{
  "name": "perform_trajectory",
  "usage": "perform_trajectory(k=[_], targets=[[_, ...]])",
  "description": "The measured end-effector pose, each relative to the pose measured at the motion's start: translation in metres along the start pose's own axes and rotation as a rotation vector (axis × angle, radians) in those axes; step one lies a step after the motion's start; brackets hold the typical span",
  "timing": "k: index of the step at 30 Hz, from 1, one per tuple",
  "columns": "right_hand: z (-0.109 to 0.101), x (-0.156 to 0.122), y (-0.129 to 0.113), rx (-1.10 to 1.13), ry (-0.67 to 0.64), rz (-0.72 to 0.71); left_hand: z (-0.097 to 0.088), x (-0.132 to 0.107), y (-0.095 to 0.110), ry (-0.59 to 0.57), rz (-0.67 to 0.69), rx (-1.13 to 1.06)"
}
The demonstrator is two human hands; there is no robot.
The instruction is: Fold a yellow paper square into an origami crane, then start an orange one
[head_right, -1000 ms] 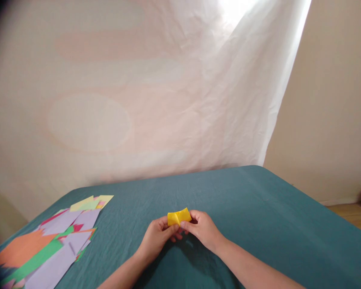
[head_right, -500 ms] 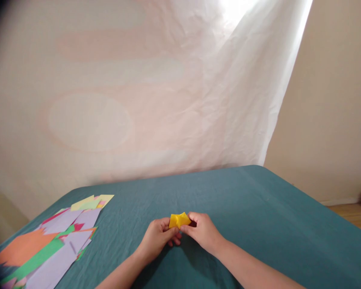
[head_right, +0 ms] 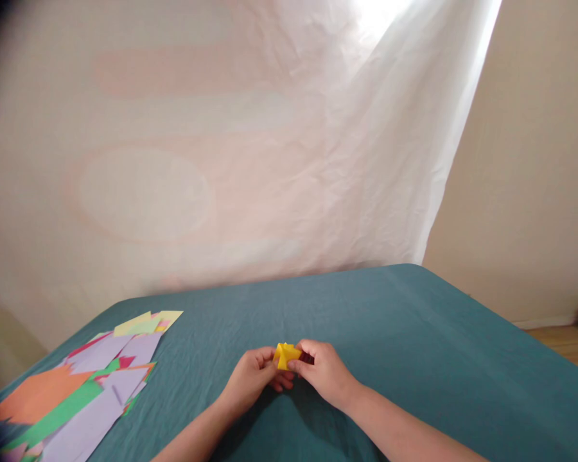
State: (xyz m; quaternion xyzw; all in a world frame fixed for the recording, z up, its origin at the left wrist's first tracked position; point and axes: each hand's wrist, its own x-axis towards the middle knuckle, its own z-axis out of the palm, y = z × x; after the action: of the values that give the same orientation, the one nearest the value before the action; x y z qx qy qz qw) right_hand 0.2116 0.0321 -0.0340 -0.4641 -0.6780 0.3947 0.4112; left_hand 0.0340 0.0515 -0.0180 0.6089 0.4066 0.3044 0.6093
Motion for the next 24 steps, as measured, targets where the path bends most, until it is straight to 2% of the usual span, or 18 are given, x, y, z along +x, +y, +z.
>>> perform_trajectory(k=[7, 12, 16, 20, 24], targets=[[0.000, -0.001, -0.005, -0.047, 0.067, -0.084, -0.005, 0.002, -0.004, 0.013, 0.014, 0.048], [-0.004, 0.000, -0.008, -0.143, 0.126, -0.158, -0.004, 0.003, -0.004, 0.079, 0.006, -0.003], [-0.003, 0.001, -0.006, -0.106, 0.120, -0.122, -0.002, 0.002, 0.000, 0.098, 0.040, 0.002], [-0.001, 0.001, -0.009, 0.068, 0.137, -0.026, 0.001, -0.001, 0.004, 0.106, 0.063, 0.085], [-0.002, 0.000, -0.015, 0.110, 0.109, -0.027, 0.003, -0.003, 0.004, 0.074, 0.056, 0.109]])
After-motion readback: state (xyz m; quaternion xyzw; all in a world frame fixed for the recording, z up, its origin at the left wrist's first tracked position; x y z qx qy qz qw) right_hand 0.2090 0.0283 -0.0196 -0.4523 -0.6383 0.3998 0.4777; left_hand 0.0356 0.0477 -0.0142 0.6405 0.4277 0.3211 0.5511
